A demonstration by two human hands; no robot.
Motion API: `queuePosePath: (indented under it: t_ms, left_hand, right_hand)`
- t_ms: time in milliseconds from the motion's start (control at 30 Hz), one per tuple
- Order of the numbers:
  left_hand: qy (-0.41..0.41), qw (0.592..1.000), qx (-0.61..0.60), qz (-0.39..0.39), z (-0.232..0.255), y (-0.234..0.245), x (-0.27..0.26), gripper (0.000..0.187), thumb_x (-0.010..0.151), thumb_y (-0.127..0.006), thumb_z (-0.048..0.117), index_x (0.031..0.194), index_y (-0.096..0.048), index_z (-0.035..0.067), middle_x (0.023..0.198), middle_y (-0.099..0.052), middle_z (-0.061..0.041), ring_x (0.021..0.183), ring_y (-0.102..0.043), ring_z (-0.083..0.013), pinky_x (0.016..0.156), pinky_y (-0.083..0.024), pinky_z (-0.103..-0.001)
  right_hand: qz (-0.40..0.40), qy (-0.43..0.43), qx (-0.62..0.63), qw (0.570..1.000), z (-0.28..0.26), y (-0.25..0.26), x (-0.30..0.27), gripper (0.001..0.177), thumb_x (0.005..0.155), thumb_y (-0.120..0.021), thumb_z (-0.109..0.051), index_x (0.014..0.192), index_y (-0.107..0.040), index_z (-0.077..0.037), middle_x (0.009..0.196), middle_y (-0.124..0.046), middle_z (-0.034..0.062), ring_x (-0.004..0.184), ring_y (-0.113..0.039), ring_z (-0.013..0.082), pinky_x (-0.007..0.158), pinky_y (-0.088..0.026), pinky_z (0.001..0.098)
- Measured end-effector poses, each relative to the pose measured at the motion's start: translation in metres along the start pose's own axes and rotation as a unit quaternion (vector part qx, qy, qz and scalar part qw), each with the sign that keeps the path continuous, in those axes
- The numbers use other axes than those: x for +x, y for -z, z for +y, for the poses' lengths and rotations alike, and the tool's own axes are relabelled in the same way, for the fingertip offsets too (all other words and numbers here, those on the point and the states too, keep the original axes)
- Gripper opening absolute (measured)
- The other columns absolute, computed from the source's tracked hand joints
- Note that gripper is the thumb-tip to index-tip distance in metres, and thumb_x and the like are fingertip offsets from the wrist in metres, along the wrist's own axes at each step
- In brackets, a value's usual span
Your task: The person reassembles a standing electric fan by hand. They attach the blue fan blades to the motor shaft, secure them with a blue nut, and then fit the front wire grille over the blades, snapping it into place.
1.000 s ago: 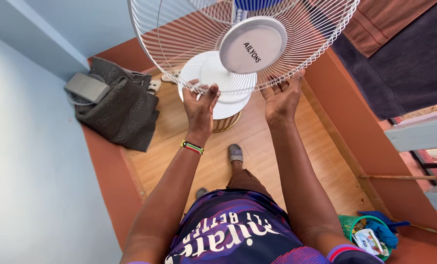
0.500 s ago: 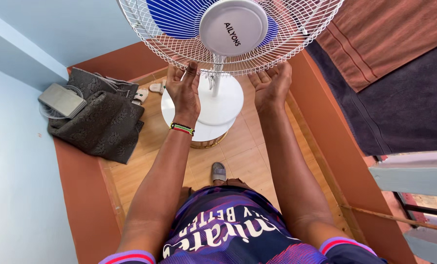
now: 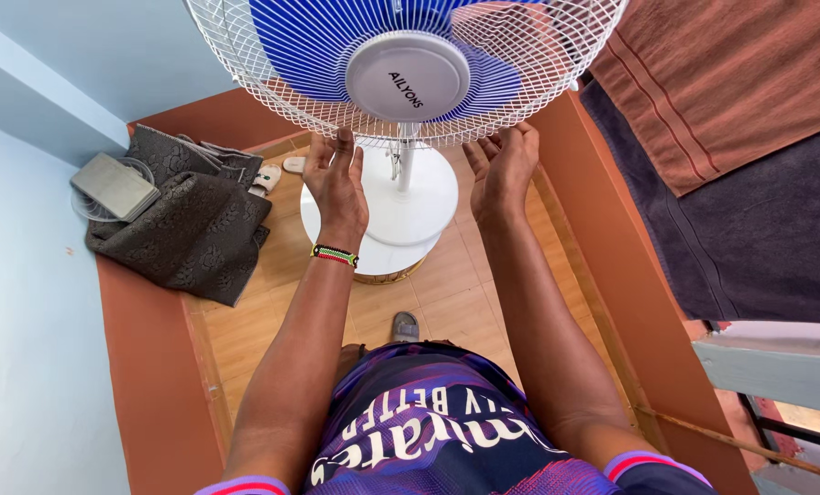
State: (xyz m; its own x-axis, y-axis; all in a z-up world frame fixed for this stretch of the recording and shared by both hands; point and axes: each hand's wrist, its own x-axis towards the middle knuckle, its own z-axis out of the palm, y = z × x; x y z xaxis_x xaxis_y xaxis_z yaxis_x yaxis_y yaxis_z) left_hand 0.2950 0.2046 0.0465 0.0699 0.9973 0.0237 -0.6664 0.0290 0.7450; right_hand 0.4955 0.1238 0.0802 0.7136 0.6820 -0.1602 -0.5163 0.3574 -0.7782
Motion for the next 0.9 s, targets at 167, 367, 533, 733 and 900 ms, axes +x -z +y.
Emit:
queuePosePath:
  t_ms: [167,367,533,733,900]
  left_hand:
    - [0.008,1.0,0.013,-0.002,-0.006,0.005,0.007,0.079,0.088,-0.086,0.022,0.14,-0.029,0.004,0.109,-0.052,-0.004,0.113,-0.057,-0.0154,0.117,-0.041,-0.06]
    - [0.036,0.999,-0.003,-0.011,-0.006,0.002,0.013,0.097,0.081,-0.085,0.02,0.153,-0.02,0.009,0.124,-0.051,-0.007,0.119,-0.054,-0.0196,0.113,-0.043,-0.06]
    - [0.071,0.995,-0.027,-0.06,-0.008,0.006,0.015,0.08,0.084,-0.084,0.023,0.139,-0.027,0.008,0.124,-0.048,-0.009,0.122,-0.053,-0.025,0.112,-0.044,-0.061]
    - [0.065,0.994,-0.026,-0.08,-0.012,0.003,0.013,0.069,0.088,-0.085,0.023,0.127,-0.031,0.007,0.12,-0.047,-0.011,0.116,-0.049,-0.0251,0.115,-0.048,-0.061]
    - [0.051,0.99,-0.054,-0.12,-0.006,-0.003,0.01,0.077,0.087,-0.082,0.03,0.138,-0.03,0.003,0.132,-0.052,-0.012,0.126,-0.053,-0.0244,0.112,-0.047,-0.053]
  right_hand:
    - [0.011,-0.006,-0.023,1.0,0.005,0.001,0.002,0.027,0.097,-0.043,-0.015,0.123,-0.041,-0.008,0.113,-0.051,0.014,0.103,-0.055,0.0253,0.096,-0.056,0.0525]
    - [0.01,0.002,-0.035,0.999,0.005,0.003,0.004,0.028,0.098,-0.043,-0.016,0.124,-0.039,-0.007,0.117,-0.053,0.0158,0.105,-0.057,0.0251,0.096,-0.056,0.0515]
    - [0.033,0.028,-0.153,0.987,0.0,0.003,-0.006,0.031,0.1,-0.045,-0.018,0.129,-0.045,-0.005,0.117,-0.052,0.0136,0.104,-0.057,0.0236,0.088,-0.055,0.0468]
    - [0.062,0.435,-0.489,0.754,-0.025,-0.017,-0.049,0.047,0.11,-0.061,-0.021,0.148,-0.038,-0.006,0.133,-0.047,0.014,0.126,-0.048,0.024,0.108,-0.047,0.0464]
    - [-0.11,0.552,-0.491,0.666,-0.026,-0.08,-0.094,0.063,0.113,-0.074,-0.029,0.161,-0.035,-0.018,0.163,-0.031,0.0097,0.159,-0.024,0.0271,0.128,-0.026,0.0444]
